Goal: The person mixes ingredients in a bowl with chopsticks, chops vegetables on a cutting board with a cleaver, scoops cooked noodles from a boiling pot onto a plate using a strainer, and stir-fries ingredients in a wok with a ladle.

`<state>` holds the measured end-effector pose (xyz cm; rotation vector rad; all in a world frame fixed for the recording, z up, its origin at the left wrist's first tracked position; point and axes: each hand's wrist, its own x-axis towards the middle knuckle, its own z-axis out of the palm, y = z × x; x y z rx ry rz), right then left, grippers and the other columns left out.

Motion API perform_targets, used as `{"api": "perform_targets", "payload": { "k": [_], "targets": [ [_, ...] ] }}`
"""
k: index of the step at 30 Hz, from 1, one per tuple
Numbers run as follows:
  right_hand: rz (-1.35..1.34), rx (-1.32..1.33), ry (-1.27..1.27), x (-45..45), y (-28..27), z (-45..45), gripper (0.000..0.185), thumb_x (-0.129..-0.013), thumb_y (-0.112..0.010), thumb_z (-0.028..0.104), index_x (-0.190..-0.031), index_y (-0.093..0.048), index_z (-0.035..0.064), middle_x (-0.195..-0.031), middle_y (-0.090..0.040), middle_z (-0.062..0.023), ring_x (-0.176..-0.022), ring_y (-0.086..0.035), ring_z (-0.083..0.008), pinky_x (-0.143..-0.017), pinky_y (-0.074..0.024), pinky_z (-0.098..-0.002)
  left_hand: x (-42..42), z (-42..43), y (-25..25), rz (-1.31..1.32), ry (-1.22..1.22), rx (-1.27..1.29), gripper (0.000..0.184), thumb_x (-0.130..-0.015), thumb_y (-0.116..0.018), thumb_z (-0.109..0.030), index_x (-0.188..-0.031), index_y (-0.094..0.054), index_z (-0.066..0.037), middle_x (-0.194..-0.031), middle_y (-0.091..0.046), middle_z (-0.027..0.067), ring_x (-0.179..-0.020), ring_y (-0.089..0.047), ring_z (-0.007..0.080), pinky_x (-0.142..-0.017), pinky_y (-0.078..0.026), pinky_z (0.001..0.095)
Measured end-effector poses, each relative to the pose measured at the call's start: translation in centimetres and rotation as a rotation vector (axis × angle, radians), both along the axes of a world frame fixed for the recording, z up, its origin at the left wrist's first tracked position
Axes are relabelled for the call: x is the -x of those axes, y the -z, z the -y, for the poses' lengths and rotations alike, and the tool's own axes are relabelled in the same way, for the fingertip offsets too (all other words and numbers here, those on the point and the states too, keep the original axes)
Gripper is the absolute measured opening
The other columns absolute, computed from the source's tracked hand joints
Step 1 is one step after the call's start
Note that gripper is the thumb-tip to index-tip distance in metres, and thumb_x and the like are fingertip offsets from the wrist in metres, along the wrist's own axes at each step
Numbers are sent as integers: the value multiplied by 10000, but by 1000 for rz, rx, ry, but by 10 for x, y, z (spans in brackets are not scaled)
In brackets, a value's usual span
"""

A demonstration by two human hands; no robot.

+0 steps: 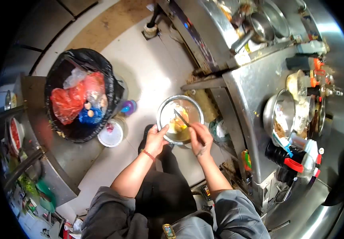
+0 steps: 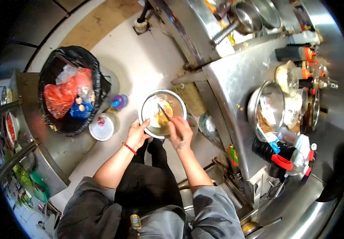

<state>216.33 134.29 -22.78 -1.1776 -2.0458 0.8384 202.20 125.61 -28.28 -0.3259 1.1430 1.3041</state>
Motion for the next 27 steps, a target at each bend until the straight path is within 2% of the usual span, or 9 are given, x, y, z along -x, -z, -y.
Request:
{"api": "perform_targets", "payload": {
  "k": [2,5,10,12,16,21,22,25,27],
  "targets": [
    [-98,636,175,23,-30,7,175,-882,-591,117,-930,-647,-42,-786,-668,-89,-693,-648,-149,-657,-504,-251,22,9,-27,80,-99,-83,190,-888,-580,-105,-1066,-527,-68,-983,-633,77,-841,-652,198,-693,-573,402],
    [-211,791,188,39,-71,2,159,-857,-623,112,-888,-646,-42,-725,-669,-75,-646,-637,-120,-619,-509,-250,62,18,-61,80,-221,-98,242,-877,-563,-112,-1105,-497,-62,-1067,-600,112,-962,-618,245,-771,-547,466],
    [-211,438,93,121,-113,-22,93,-814,-670,101,-833,-667,10,-722,-664,-33,-614,-603,-106,-576,-478,-251,98,9,-88,139,-282,-165,330,-822,-544,-82,-1145,-483,-71,-1103,-547,110,-988,-582,282,-772,-513,528],
    [14,329,-17,130,-115,-26,82,-787,-694,81,-804,-670,3,-707,-656,-27,-609,-590,-101,-584,-474,-248,114,-8,-113,102,-372,-147,347,-766,-522,-34,-1108,-490,-82,-1088,-548,117,-975,-582,285,-794,-500,530],
    [-334,328,78,149,-139,-79,97,-852,-622,84,-839,-620,-12,-626,-591,-25,-537,-558,-78,-488,-442,-218,151,-34,-130,75,-371,-238,441,-747,-483,-21,-1183,-461,-87,-1163,-541,115,-1054,-560,294,-840,-488,526],
    [-180,327,-179,215,-145,-116,103,-853,-618,89,-838,-638,-12,-636,-604,-40,-523,-575,-88,-480,-469,-245,192,-93,-132,-97,-351,-252,487,-742,-450,39,-1213,-449,-86,-1155,-559,113,-1050,-563,296,-850,-491,527],
    [-300,551,-154,215,-144,-132,106,-857,-611,83,-844,-632,-20,-634,-605,-37,-522,-577,-88,-480,-470,-236,207,-102,-136,-95,-391,-219,501,-743,-446,44,-1227,-437,-86,-1173,-549,118,-1052,-562,296,-851,-493,522],
    [-458,373,-108,243,-160,-196,134,-867,-604,101,-859,-624,-31,-641,-598,-42,-567,-567,-79,-533,-484,-226,232,-138,-170,-85,-418,-237,505,-715,-447,47,-1208,-452,-60,-1141,-559,131,-1021,-578,297,-819,-518,497],
    [-500,526,-158,274,-160,-212,141,-867,-605,114,-856,-623,-25,-653,-605,-46,-604,-573,-88,-555,-475,-225,242,-158,-174,-123,-388,-203,507,-708,-442,51,-1204,-457,-55,-1149,-556,135,-1037,-574,298,-820,-519,497]
  ]
}}
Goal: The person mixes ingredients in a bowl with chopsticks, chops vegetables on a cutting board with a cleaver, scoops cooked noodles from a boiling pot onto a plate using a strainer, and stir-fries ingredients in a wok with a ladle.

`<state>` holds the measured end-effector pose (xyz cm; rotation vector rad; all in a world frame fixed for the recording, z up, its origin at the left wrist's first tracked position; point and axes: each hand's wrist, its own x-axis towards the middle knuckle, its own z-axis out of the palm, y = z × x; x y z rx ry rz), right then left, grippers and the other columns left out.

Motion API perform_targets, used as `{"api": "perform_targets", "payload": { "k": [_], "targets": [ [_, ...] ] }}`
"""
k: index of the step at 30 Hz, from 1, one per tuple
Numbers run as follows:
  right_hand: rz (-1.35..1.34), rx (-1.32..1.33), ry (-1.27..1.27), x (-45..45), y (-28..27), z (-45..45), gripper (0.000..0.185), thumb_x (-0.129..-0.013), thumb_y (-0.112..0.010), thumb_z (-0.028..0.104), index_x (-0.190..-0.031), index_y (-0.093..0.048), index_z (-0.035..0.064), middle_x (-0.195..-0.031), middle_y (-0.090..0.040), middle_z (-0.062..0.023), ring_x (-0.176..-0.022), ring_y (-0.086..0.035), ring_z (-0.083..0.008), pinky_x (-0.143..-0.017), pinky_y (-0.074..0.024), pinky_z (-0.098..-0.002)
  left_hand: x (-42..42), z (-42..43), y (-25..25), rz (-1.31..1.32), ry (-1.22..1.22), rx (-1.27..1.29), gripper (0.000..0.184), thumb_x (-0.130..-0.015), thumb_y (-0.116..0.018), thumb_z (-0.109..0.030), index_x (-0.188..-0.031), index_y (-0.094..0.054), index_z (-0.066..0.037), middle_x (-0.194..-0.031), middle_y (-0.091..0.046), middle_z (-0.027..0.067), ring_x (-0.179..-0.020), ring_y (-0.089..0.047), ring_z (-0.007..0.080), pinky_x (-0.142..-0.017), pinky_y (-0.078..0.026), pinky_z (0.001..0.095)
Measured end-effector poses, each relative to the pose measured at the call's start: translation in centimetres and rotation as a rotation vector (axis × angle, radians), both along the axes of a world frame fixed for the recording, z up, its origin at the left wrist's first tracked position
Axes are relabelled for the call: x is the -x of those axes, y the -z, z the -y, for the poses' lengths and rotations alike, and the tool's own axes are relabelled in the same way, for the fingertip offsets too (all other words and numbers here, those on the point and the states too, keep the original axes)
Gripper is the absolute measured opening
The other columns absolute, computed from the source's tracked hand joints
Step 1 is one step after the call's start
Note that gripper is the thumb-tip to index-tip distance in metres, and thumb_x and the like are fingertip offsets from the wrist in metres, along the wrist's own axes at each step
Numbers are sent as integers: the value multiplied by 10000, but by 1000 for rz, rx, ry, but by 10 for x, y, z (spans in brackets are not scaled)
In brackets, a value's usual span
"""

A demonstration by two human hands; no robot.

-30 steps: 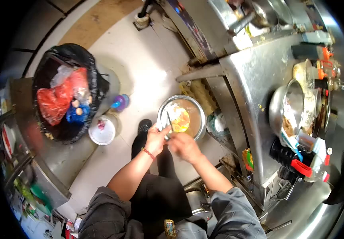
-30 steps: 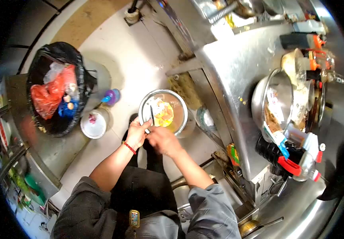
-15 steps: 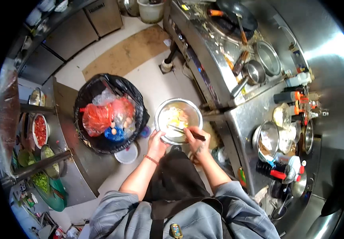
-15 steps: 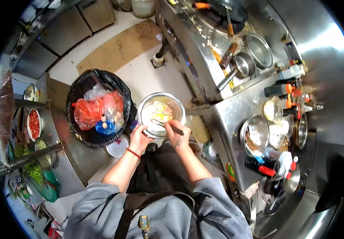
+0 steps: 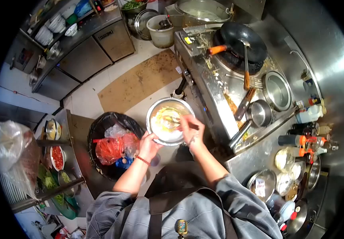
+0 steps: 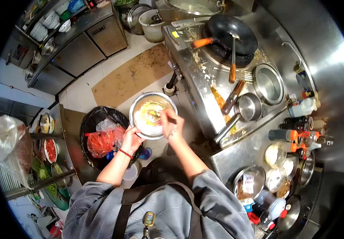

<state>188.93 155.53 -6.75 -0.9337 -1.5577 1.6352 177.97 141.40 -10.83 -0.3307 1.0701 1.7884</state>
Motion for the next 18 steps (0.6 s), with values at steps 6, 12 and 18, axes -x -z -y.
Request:
{"api": "perform_targets", "payload": {
  "k": [6,12,18],
  "targets": [
    [53,-150,-122,46,-20,-87,129,-889,-565,102,-859,-594,-20,-663,-622,-62,-584,-608,-110,-525,-496,-235,56,-56,-28,-96,-76,27,442,-712,-437,59,-1135,-507,-50,-1082,-588,127,-971,-604,272,-769,-540,470],
    [112,-402,-365,103,-50,-157,74,-847,-601,47,-806,-552,9,-656,-614,-78,-564,-597,-100,-535,-488,-255,116,-101,-44,-250,-124,-9,338,-720,-454,82,-1018,-572,-26,-972,-629,129,-887,-638,259,-743,-562,459],
    [-12,17,-182,193,-35,-182,159,-905,-548,116,-799,-508,3,-728,-639,-106,-601,-630,-149,-563,-531,-259,174,-180,-38,-190,-161,-89,381,-724,-470,84,-1074,-542,-48,-1006,-611,97,-868,-626,250,-709,-565,453]
  ]
}}
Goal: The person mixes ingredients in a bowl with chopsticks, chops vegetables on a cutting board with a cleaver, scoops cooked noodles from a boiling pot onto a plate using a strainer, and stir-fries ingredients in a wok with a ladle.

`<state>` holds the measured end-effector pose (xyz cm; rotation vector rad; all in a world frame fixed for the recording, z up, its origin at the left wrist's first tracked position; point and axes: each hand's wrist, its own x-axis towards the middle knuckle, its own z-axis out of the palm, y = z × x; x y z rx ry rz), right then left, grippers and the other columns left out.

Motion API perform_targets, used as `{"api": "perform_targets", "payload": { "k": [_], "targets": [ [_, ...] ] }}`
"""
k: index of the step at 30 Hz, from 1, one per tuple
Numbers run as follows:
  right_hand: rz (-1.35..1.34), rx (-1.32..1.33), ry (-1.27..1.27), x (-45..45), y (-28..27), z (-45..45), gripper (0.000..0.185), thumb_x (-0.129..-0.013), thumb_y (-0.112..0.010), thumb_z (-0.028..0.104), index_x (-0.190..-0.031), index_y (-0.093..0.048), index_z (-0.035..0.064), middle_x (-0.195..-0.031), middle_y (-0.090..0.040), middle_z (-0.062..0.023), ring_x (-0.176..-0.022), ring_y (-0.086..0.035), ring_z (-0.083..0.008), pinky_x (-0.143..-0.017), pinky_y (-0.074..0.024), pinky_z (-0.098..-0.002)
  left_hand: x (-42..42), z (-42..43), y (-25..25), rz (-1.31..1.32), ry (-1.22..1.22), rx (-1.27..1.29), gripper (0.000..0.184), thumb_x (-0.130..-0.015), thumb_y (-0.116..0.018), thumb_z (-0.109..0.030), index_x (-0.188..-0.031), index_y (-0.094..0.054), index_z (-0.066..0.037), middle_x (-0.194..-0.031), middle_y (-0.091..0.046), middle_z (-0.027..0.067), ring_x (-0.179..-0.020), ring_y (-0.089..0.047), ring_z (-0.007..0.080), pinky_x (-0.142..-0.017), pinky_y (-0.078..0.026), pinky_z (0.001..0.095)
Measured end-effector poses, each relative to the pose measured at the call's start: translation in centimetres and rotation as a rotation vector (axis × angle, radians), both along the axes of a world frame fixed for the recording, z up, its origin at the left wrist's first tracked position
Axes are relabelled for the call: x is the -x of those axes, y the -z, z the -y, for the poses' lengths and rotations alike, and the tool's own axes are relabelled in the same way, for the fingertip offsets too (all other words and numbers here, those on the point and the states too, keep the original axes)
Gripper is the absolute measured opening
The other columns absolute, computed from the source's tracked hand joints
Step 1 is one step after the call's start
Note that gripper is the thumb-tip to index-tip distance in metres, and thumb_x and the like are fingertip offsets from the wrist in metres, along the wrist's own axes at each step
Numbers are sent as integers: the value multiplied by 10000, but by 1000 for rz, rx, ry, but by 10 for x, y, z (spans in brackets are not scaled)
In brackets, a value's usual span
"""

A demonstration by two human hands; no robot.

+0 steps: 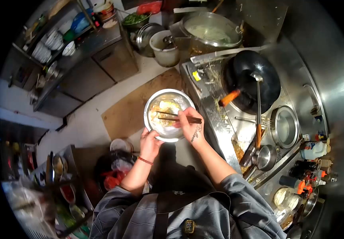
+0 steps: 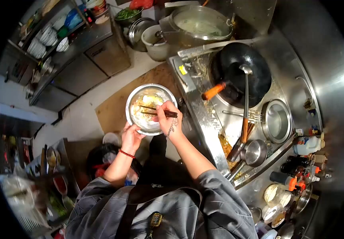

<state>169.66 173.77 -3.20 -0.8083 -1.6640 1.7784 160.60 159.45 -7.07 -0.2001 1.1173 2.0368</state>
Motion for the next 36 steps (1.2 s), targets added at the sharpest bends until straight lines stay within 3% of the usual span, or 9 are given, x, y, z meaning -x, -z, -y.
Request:
{"api": "perform_targets", "payload": {
  "k": [4,9,12,15,17,19,24,27,36],
  "targets": [
    [14,51,92,18,-25,-68,178,-913,-544,128,-779,-513,15,-703,-630,-95,-586,-621,-142,-556,-524,-239,78,-44,-28,-30,62,10,330,-746,-470,73,-1038,-557,-51,-977,-614,84,-858,-627,228,-699,-574,435],
    [118,-459,143,82,-60,-97,174,-905,-561,131,-792,-517,7,-680,-623,-79,-557,-604,-127,-553,-502,-256,142,-124,-34,-62,280,-51,319,-751,-476,82,-1035,-556,-37,-985,-619,110,-865,-638,235,-688,-583,438],
    [64,-134,386,55,-79,-144,156,-899,-552,78,-766,-529,0,-644,-577,-43,-591,-584,-99,-506,-488,-230,166,-167,-60,-127,392,-38,361,-755,-466,65,-1088,-545,-49,-976,-611,89,-807,-638,220,-672,-583,412],
    [-89,-194,550,70,-77,-164,162,-901,-555,85,-762,-521,10,-662,-588,-46,-527,-573,-106,-512,-466,-230,153,-223,-54,-224,592,-113,342,-759,-467,68,-1078,-545,-26,-994,-616,101,-844,-643,227,-703,-582,410],
    [222,-511,475,45,-79,-174,157,-908,-549,100,-780,-511,16,-673,-600,-44,-562,-592,-102,-532,-474,-227,146,-261,-60,-250,674,-157,336,-758,-464,82,-1071,-544,-11,-1015,-614,109,-839,-643,214,-702,-580,389],
    [9,-151,593,14,-91,-196,162,-914,-541,110,-785,-509,16,-680,-608,-49,-566,-592,-102,-556,-498,-234,131,-292,-76,-287,675,-164,278,-754,-466,97,-996,-563,0,-943,-623,89,-743,-623,154,-648,-583,332],
    [-165,-86,866,-22,-67,-250,182,-918,-525,102,-771,-471,10,-654,-601,-77,-539,-616,-140,-487,-512,-243,84,-371,-60,-634,741,-212,114,-763,-546,62,-821,-584,-29,-726,-575,-33,-593,-478,16,-485,-391,183],
    [-164,-149,992,-42,-60,-253,181,-923,-534,158,-832,-479,13,-701,-622,-116,-559,-631,-175,-505,-542,-286,67,-413,-39,-684,850,-235,225,-757,-515,108,-938,-601,6,-874,-635,18,-719,-570,66,-689,-463,215],
    [-284,-184,1236,-78,-29,-320,167,-934,-481,94,-789,-474,11,-619,-553,-51,-550,-620,-134,-470,-480,-257,15,-471,-23,-1169,811,-101,160,-710,-599,14,-624,-475,-40,-553,-409,-60,-525,-353,38,-468,-302,242]
  ]
}}
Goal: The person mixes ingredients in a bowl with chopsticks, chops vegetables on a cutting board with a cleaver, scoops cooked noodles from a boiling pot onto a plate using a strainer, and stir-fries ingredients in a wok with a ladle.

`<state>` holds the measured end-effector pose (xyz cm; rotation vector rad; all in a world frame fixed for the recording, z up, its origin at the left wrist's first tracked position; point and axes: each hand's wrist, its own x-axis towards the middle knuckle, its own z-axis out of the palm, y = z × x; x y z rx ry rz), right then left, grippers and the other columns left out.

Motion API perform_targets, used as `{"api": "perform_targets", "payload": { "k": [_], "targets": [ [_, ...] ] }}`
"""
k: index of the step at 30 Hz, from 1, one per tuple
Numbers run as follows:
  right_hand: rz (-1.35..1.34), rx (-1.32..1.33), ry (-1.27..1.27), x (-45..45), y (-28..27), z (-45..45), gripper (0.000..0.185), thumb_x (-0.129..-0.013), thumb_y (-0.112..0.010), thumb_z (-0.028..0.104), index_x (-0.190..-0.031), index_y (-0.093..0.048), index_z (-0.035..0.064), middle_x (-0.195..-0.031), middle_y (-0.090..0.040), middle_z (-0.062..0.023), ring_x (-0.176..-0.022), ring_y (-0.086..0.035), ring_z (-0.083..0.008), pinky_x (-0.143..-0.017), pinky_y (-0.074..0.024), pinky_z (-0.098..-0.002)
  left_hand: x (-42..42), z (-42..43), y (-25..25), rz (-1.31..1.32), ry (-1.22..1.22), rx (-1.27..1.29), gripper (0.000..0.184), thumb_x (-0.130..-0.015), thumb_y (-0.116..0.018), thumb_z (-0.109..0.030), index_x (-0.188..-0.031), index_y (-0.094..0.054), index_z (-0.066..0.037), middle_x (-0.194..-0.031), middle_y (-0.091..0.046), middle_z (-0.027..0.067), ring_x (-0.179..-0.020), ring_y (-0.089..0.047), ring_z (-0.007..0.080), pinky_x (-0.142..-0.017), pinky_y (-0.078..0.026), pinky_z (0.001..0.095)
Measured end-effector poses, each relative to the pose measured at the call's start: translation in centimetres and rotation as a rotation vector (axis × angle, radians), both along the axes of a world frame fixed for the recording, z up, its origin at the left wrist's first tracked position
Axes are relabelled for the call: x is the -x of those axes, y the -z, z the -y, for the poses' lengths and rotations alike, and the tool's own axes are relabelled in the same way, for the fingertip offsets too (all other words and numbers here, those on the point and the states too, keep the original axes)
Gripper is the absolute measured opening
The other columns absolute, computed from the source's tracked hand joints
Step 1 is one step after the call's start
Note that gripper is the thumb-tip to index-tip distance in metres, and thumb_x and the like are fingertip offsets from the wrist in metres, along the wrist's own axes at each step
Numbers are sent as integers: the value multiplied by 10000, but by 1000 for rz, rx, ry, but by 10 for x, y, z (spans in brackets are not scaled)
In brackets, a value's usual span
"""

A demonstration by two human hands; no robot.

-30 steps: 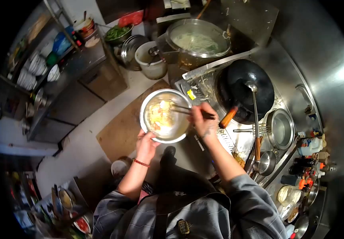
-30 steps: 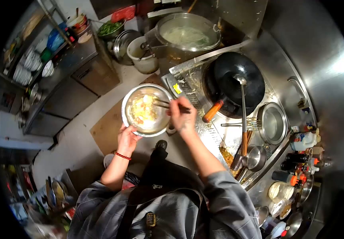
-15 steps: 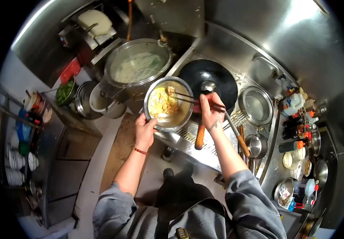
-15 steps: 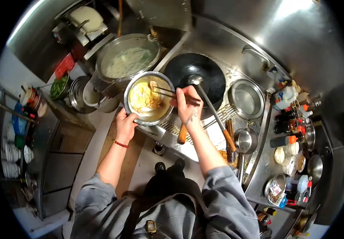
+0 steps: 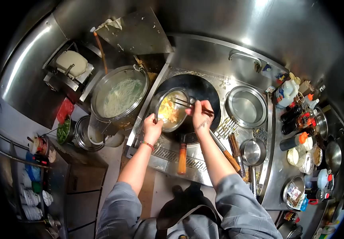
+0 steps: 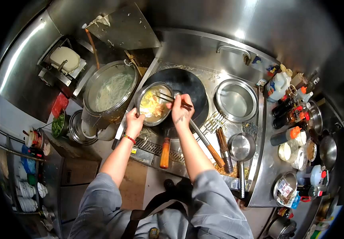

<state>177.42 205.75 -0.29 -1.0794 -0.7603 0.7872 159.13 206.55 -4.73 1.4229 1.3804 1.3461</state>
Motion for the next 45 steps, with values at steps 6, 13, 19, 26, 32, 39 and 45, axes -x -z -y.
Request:
{"api": "perform_targets", "payload": {
  "k": [6,13,19,26,32,39,45],
  "targets": [
    [27,117,-30,-12,28,-3,164,-922,-496,95,-785,-466,10,-628,-558,-63,-520,-617,-152,-458,-491,-253,-19,-17,3,-180,-58,-43,153,-694,-607,-24,-626,-470,-22,-525,-423,28,-489,-387,104,-472,-331,298],
    [112,113,-6,-9,39,-18,187,-928,-514,142,-799,-493,9,-689,-611,-77,-587,-637,-147,-486,-490,-241,-34,-34,4,-310,-113,-175,152,-683,-601,-23,-626,-462,-3,-577,-453,90,-507,-435,197,-504,-355,340],
    [178,148,105,12,21,-23,170,-918,-516,126,-801,-488,6,-659,-602,-74,-568,-639,-145,-513,-494,-248,-32,-40,6,-256,-50,-127,153,-680,-587,-3,-625,-444,3,-583,-442,93,-515,-430,187,-511,-359,325],
    [30,106,5,30,37,9,164,-930,-496,117,-828,-474,-9,-668,-597,-106,-564,-639,-173,-512,-532,-265,-7,-48,23,-325,0,-228,39,-719,-562,21,-697,-534,5,-575,-460,10,-535,-415,89,-515,-375,269],
    [364,80,263,37,20,10,148,-894,-552,120,-791,-534,15,-623,-591,-64,-581,-614,-131,-517,-471,-273,3,-46,14,-291,11,-269,117,-705,-561,12,-647,-459,4,-568,-411,42,-531,-389,125,-515,-360,289],
    [372,138,316,71,-26,38,121,-879,-562,114,-822,-554,8,-631,-620,-111,-558,-624,-168,-537,-482,-286,16,-47,-4,-262,-22,-347,196,-695,-554,-14,-611,-378,4,-555,-365,78,-512,-353,153,-498,-335,315],
    [103,80,161,91,-14,45,152,-913,-520,118,-835,-525,-13,-670,-607,-74,-595,-649,-163,-525,-507,-253,32,-32,-37,-224,-21,-281,173,-672,-561,-34,-624,-403,14,-584,-440,166,-525,-418,328,-517,-360,389]
  ]
}}
